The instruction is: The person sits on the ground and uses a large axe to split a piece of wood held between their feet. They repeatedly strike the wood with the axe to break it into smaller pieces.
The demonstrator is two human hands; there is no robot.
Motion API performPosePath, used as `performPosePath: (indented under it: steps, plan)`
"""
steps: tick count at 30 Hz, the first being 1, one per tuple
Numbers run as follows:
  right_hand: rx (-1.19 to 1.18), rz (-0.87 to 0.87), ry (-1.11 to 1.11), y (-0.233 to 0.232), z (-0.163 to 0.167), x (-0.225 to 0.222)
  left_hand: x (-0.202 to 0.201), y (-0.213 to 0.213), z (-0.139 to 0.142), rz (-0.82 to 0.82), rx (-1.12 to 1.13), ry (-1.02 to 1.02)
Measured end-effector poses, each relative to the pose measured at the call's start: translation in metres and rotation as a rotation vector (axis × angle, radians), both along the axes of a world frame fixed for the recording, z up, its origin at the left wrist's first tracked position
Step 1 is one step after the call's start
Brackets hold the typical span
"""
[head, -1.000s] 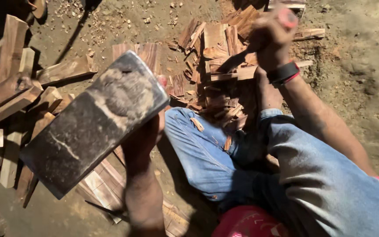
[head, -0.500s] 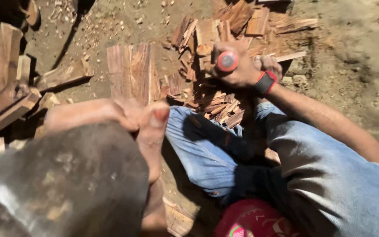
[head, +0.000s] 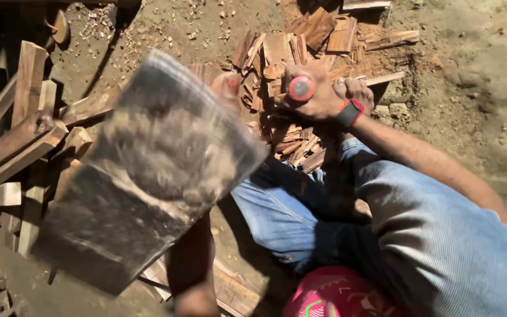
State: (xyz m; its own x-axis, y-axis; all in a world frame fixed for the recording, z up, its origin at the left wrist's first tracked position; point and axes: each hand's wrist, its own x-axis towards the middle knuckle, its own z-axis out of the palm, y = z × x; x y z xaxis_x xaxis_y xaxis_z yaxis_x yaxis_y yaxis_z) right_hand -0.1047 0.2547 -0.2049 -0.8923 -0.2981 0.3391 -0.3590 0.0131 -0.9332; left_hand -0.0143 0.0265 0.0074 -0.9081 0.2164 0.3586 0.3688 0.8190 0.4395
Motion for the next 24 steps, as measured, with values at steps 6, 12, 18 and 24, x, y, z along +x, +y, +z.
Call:
performPosePath:
  steps: [6, 12, 18, 24]
  plan:
    - [-0.027, -0.336, 0.096, -0.031, -0.012, -0.067, -0.011, 0.013, -0.029, 0.11, 0.056, -0.109]
    - [1.243, 0.013, -0.247, 0.033, -0.027, -0.145, -0.031, 0.019, -0.067, 0.165, 0.227, 0.101]
    - [1.081, 0.24, -0.114, 0.075, -0.04, -0.128, -0.022, 0.012, -0.082, 0.175, 0.782, -0.159]
    - [1.007, 0.6, -0.667, 0.056, -0.052, -0.096, -0.014, 0.01, -0.062, 0.166, 0.816, -0.098]
